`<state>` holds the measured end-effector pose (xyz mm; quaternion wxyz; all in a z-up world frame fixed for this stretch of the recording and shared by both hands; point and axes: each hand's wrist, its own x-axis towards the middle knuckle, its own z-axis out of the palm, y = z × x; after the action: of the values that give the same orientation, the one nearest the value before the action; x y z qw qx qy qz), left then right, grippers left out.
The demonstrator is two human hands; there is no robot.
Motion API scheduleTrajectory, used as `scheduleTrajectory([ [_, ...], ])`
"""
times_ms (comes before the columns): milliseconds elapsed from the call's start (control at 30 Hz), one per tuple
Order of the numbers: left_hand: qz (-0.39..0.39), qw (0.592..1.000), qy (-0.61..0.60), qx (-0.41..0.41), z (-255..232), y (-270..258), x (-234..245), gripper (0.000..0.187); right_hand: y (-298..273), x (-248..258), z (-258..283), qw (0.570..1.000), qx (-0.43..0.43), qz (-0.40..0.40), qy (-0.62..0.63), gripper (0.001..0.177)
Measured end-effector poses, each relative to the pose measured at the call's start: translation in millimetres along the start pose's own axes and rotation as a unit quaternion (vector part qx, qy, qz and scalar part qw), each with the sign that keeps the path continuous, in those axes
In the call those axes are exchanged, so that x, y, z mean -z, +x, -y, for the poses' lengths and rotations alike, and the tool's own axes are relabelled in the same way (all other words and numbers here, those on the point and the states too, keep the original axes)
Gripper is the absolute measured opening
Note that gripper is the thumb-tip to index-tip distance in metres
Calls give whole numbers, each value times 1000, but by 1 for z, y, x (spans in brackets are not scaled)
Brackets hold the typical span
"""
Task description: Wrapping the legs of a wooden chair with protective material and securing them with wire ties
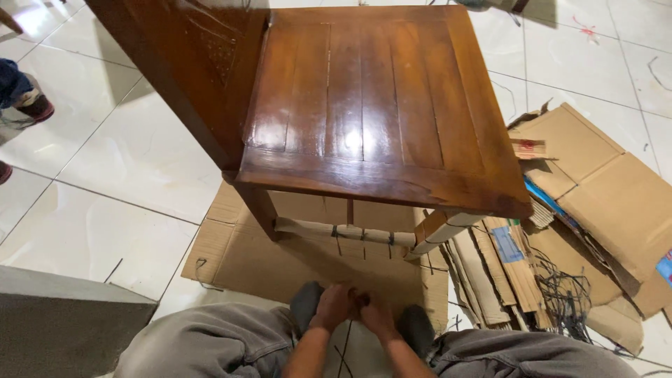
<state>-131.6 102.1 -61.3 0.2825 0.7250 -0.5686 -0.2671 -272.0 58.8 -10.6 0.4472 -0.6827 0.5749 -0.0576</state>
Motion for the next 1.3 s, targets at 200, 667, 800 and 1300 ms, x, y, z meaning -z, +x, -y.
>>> scheduleTrajectory([
  [200, -23, 989, 136, -48, 10, 12, -56, 28, -18, 24, 5, 988, -24, -32, 146, 29],
  [667, 157, 980, 90, -81, -86, 31, -121, 31, -12, 43, -125, 982, -74, -170, -42, 43],
  [800, 215, 975, 11, -46, -130, 29, -107, 40, -42, 79, -101, 977, -139, -153, -44, 44],
  [1300, 247, 958, -15, -145, -124, 20, -130, 28, -65, 95, -144, 944, -255, -175, -118, 18],
])
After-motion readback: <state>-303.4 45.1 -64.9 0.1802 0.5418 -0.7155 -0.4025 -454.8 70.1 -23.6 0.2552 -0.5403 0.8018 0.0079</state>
